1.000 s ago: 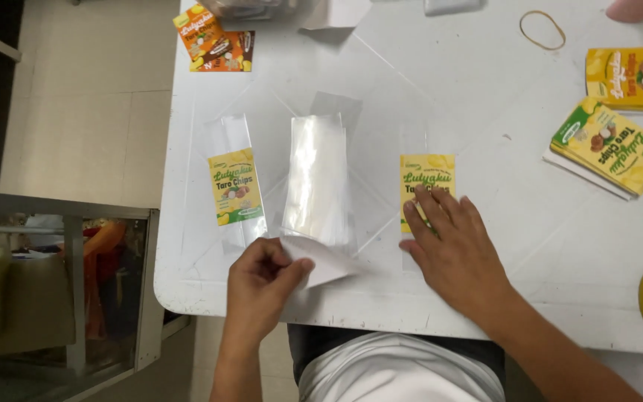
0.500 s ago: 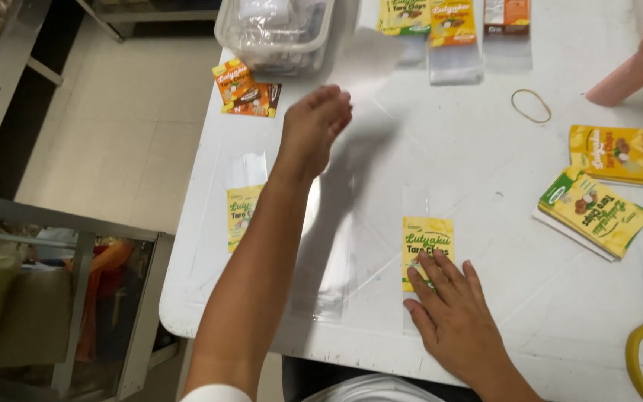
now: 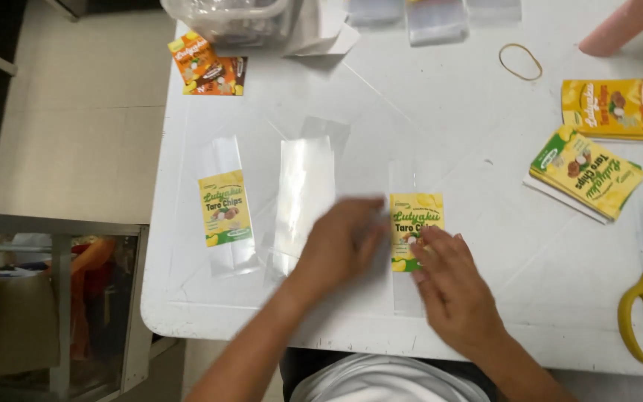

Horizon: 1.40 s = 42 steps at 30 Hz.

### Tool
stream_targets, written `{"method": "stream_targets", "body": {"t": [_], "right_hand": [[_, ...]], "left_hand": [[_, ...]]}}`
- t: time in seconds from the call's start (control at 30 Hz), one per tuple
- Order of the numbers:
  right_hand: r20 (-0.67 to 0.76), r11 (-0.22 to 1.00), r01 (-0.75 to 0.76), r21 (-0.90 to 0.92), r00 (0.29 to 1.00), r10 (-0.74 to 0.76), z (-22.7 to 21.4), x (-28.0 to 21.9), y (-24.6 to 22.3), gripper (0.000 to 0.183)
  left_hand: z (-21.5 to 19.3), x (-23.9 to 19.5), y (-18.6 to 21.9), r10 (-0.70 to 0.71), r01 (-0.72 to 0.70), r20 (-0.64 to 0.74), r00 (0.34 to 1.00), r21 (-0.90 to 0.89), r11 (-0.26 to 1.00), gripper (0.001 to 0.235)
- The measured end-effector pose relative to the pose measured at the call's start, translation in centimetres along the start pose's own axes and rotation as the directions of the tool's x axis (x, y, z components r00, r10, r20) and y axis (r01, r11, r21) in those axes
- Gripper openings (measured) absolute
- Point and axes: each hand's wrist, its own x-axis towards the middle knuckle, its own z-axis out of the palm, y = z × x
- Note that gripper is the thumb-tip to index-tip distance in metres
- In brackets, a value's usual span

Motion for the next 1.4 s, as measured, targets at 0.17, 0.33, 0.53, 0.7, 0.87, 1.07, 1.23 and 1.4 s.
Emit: {"method": "stream_targets", "body": {"t": [0.17, 0.33, 0.53, 0.7, 0.87, 1.07, 1.23, 1.4], "right_hand": [[-0.160, 0.879, -0.355, 0.318, 0.894, 0.418, -2.0, 1.0, -1.4, 0.033], [-0.076, 0.816, -0.419, 0.397, 0.871, 0.485, -2.5, 0.8, -1.8, 0.048], [0.092, 0.957, -0.284, 0.064, 0.956, 0.278, -2.2, -1.4, -2.1, 0.062], [0.116, 0.991, -0.071, 0.116, 0.992, 0.058, -1.5, -3.0, -3.1, 0.060], [0.229, 0.921, -0.292, 0.257, 0.945, 0.235, -2.1, -2.6, -5.2, 0.059], [0.116, 0.970, -0.081, -0.228, 0.987, 0.110, -3.2, -1.6, 0.2, 0.058], [0.342, 0.780, 0.141, -0.609, 0.934, 0.098, -3.0, -1.9, 4.3, 0.075], [0.204, 0.920, -0.041, -0.391, 0.970, 0.130, -3.6, -0.9, 4.4, 0.062]], "left_hand": [[5.5, -5.3, 3.3, 0.213, -0.232, 0.094, 0.973, 0.379, 0.896, 0.079], [7.2, -6.7, 3.8, 0.167, -0.143, -0.003, 0.986, 0.504, 0.852, 0.105], [7.0, -8.2, 3.6, 0.176, -0.196, 0.090, 0.980, 0.552, 0.811, 0.116], [6.8, -9.9, 3.8, 0.200, -0.232, 0.119, 0.973, 0.546, 0.805, 0.108], [5.5, -11.5, 3.6, 0.224, -0.279, 0.169, 0.960, 0.494, 0.823, 0.103], [5.7, -13.1, 2.2, 0.342, -0.389, 0.187, 0.921, 0.502, 0.773, 0.081], [6.1, -13.9, 1.8, 0.377, -0.411, 0.172, 0.910, 0.486, 0.771, 0.071], [5.7, -13.9, 2.0, 0.481, -0.475, 0.096, 0.871, 0.410, 0.779, 0.050]]}}
